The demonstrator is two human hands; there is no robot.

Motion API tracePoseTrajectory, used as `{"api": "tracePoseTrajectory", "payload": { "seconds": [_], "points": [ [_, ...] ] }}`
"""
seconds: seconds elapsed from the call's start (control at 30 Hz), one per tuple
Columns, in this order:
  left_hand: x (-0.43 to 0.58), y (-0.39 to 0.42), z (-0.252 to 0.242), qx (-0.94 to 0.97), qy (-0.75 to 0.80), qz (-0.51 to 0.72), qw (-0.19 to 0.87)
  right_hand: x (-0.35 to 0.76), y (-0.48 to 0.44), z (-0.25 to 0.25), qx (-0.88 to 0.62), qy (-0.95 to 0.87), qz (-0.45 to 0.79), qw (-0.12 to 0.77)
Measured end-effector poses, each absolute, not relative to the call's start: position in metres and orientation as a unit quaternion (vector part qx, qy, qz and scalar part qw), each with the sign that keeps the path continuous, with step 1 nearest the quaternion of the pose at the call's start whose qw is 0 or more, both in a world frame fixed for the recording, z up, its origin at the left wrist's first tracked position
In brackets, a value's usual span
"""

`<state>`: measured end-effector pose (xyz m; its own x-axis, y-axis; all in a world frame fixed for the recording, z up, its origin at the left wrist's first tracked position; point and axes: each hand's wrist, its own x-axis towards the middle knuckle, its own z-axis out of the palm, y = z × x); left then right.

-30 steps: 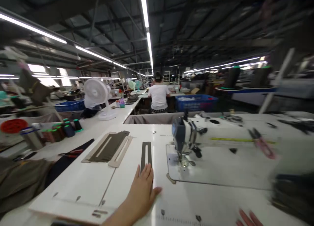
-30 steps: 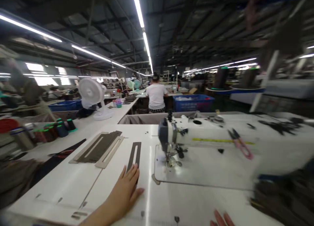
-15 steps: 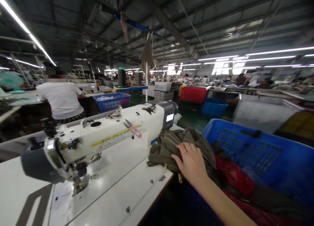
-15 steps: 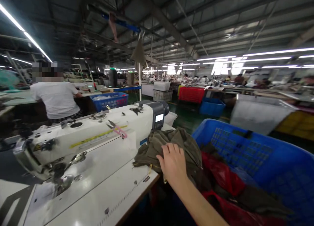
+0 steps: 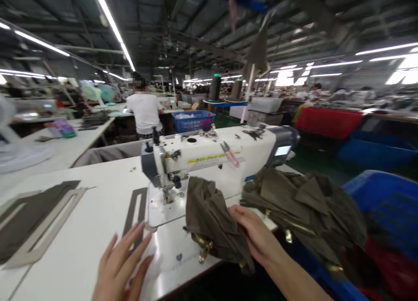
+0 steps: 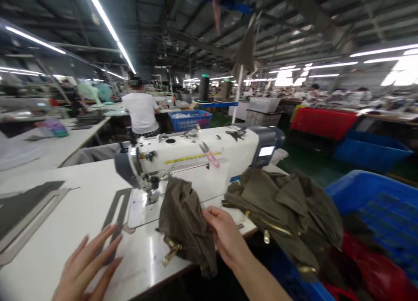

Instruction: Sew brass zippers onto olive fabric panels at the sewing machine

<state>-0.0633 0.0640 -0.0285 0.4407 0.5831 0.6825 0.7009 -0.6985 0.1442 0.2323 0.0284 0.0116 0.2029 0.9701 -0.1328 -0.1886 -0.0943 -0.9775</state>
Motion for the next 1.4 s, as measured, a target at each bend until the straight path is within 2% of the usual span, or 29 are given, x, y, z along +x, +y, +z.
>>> {"api": "tracePoseTrajectory", "payload": {
  "seconds": [0.03, 0.1, 0.17, 0.23, 0.53, 0.7, 0.8, 0.93, 1.2, 1.27, 1.4],
  "points": [
    [-0.057, 0.059, -0.02, -0.846, -0.375, -0.369, 0.084, 0.22, 0.032, -0.001, -0.549, -0.397, 0.513, 0.527],
    [-0.044, 0.053, -0.008, -0.866, -0.349, -0.35, 0.074, 0.204, 0.038, -0.02, -0.597, -0.491, 0.433, 0.464],
    [-0.03, 0.053, -0.003, -0.891, -0.321, -0.319, 0.036, 0.2, 0.04, -0.027, -0.627, -0.571, 0.295, 0.441],
    [-0.019, 0.054, -0.003, -0.906, -0.304, -0.293, -0.01, 0.202, 0.039, -0.026, -0.639, -0.594, 0.212, 0.44],
    [-0.002, 0.068, -0.014, -0.921, -0.288, -0.224, -0.134, 0.221, 0.025, -0.032, -0.689, -0.656, 0.143, 0.273],
    [-0.01, 0.062, -0.007, -0.919, -0.311, -0.207, -0.123, 0.233, 0.026, -0.029, -0.735, -0.647, 0.069, 0.189],
    [-0.007, 0.057, 0.001, -0.922, -0.338, -0.168, -0.088, 0.232, 0.021, -0.024, -0.745, -0.63, 0.039, 0.216],
    [0.011, 0.058, 0.003, -0.939, -0.316, -0.127, -0.058, 0.222, 0.009, -0.024, -0.686, -0.658, 0.125, 0.285],
    [0.028, 0.061, 0.008, -0.966, -0.255, -0.042, 0.014, 0.235, 0.011, -0.025, -0.671, -0.658, 0.196, 0.28],
    [0.021, 0.061, 0.007, -0.965, -0.254, -0.061, 0.023, 0.24, 0.012, -0.023, -0.661, -0.664, 0.205, 0.283],
    [0.006, 0.065, 0.003, -0.951, -0.25, -0.177, 0.044, 0.241, 0.013, -0.019, -0.601, -0.678, 0.274, 0.322]
  ]
}}
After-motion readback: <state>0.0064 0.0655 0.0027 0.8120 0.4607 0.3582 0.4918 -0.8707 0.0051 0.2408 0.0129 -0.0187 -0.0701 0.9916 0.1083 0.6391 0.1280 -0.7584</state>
